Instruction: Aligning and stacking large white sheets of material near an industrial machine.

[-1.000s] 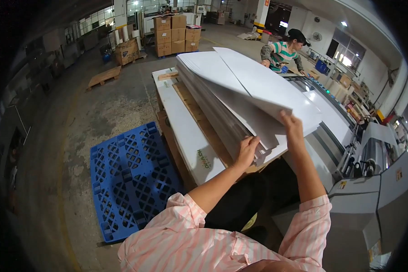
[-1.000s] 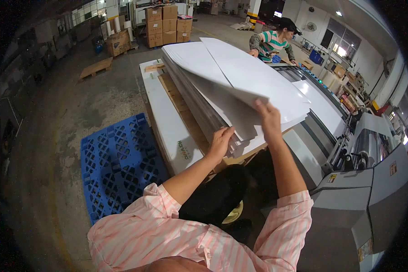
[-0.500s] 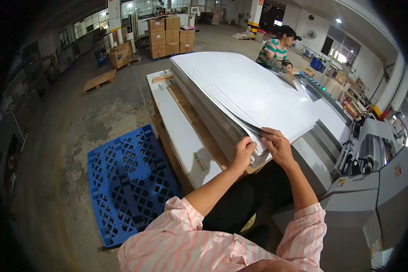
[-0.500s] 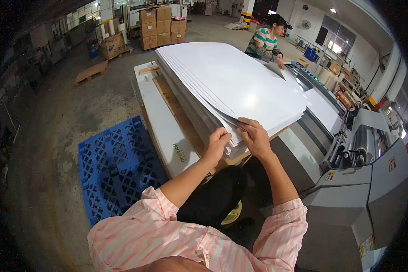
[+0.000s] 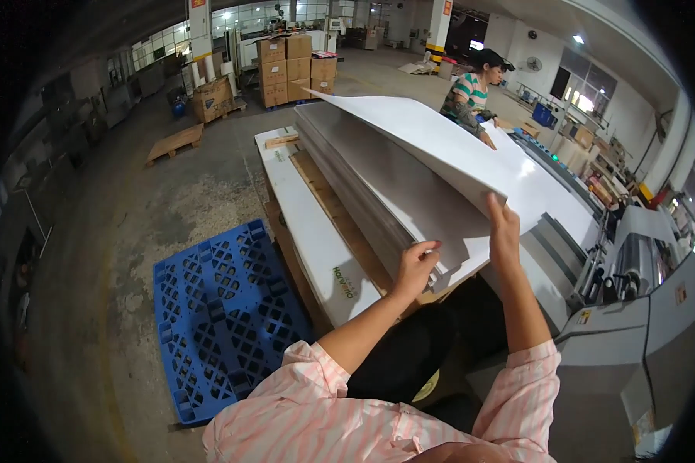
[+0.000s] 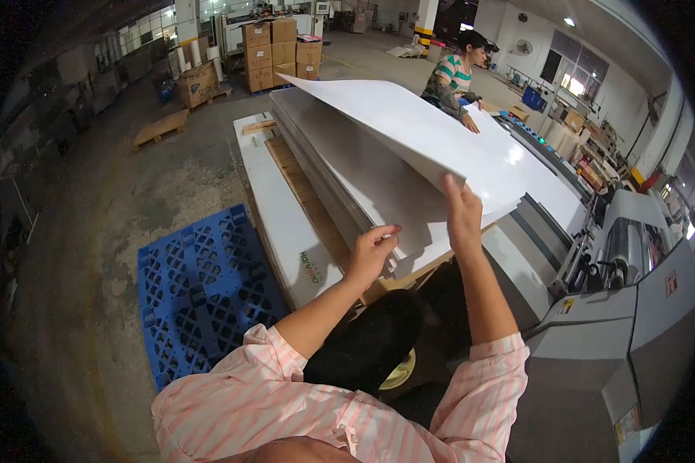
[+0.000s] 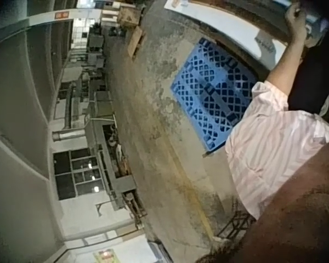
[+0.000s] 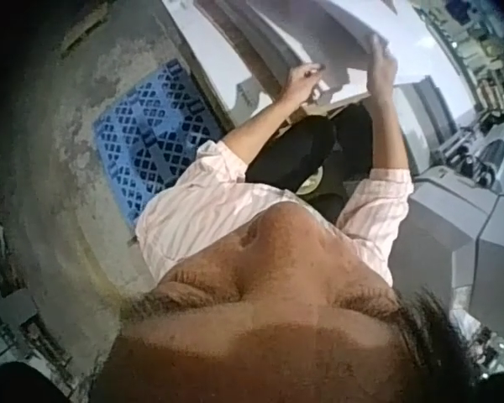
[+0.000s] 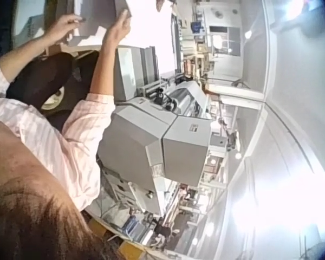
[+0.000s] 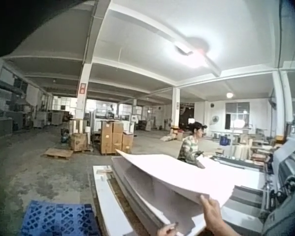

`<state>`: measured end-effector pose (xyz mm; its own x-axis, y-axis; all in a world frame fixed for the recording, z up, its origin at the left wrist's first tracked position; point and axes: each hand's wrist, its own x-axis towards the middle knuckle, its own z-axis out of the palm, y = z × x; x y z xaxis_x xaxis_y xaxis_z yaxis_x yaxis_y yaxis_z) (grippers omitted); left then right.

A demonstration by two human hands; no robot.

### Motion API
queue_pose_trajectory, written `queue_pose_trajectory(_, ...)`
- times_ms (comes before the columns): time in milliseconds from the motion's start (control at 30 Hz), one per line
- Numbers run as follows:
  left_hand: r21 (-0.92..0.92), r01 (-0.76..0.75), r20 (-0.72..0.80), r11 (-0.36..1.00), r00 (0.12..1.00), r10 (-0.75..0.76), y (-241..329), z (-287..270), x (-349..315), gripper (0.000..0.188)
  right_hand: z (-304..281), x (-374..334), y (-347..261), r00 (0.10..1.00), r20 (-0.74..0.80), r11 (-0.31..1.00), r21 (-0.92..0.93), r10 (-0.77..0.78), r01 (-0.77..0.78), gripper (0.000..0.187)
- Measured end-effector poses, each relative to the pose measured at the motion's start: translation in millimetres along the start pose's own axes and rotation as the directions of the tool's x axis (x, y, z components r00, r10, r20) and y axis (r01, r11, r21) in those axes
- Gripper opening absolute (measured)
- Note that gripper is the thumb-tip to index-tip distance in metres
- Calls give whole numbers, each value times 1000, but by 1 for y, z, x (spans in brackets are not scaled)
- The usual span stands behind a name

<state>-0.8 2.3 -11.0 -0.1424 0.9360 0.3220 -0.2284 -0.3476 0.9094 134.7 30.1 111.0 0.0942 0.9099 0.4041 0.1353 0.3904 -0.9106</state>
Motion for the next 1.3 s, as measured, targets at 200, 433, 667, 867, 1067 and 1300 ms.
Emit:
queue_pose_trajectory(200, -109, 25, -39, 994, 999, -30, 5, 7, -3, 35, -12, -28, 35, 820, 514, 696, -494, -249, 521, 19)
queue_pose_trajectory(433, -438, -37, -157, 898, 987, -35, -9, 12, -4, 58, -9, -43, 12, 593, 670, 275, -527, -446, 804, 48)
queue_pose_trajectory(667, -413, 73, -17, 908, 996, -88, 2, 4, 3, 31, -3, -44, 11, 762, 541, 425, -632, -356, 648, 23)
queue_pose_trajectory(867, -466, 114, -5, 878, 991, -131, 10, 6, 2, 31, 4, -48, 0, 844, 471, 444, -718, -258, 536, 23)
queue_pose_trajectory(1067, -429, 98, -9, 898, 994, -113, 3, 3, 5, 31, 12, -47, -2, 898, 409, 536, -727, -164, 429, 24)
queue_pose_trajectory(1300, -453, 108, -81, 885, 984, -161, 13, 10, 3, 28, 10, -41, 2, 941, 339, 669, -694, -23, 266, 23)
